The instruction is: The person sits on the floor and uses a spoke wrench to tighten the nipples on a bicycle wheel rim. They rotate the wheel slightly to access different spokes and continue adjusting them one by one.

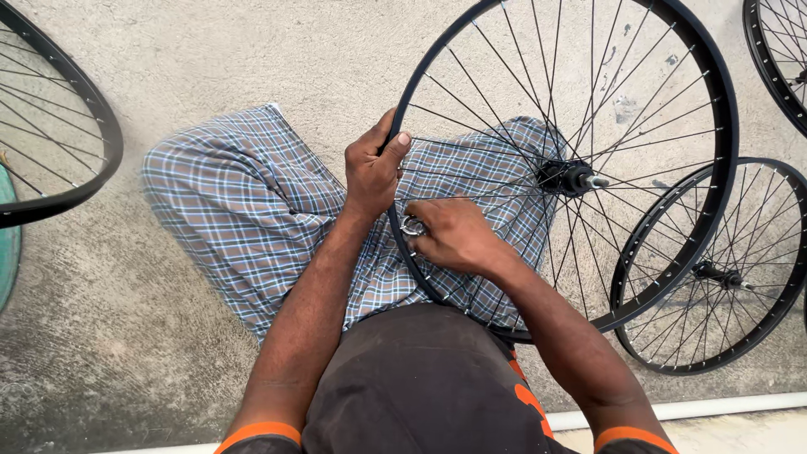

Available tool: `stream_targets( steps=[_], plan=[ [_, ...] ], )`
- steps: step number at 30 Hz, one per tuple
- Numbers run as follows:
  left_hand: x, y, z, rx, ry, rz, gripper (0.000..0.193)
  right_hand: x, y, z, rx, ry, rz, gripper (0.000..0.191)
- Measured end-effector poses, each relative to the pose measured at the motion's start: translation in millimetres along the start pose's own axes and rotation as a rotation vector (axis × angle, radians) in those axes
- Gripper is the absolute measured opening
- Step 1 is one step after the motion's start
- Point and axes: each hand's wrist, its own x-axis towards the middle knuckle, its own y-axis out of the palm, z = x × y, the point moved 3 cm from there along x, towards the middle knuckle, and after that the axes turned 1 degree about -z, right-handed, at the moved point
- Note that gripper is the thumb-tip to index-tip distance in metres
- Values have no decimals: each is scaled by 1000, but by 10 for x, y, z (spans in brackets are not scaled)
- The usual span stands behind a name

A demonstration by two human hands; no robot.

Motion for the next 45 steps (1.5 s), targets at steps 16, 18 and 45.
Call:
stream_targets(
  steps=[16,18,45],
  plan=[
    [-13,34,36,12,-26,-19,46,24,97,-32,-190,89,42,21],
    [-18,40,25,11,-25,-14,46,7,42,-59,-107,-17,-2,33],
    [-58,50,0,59,19,2,44,-248,-44,-167,178,-404,-270,21]
  ],
)
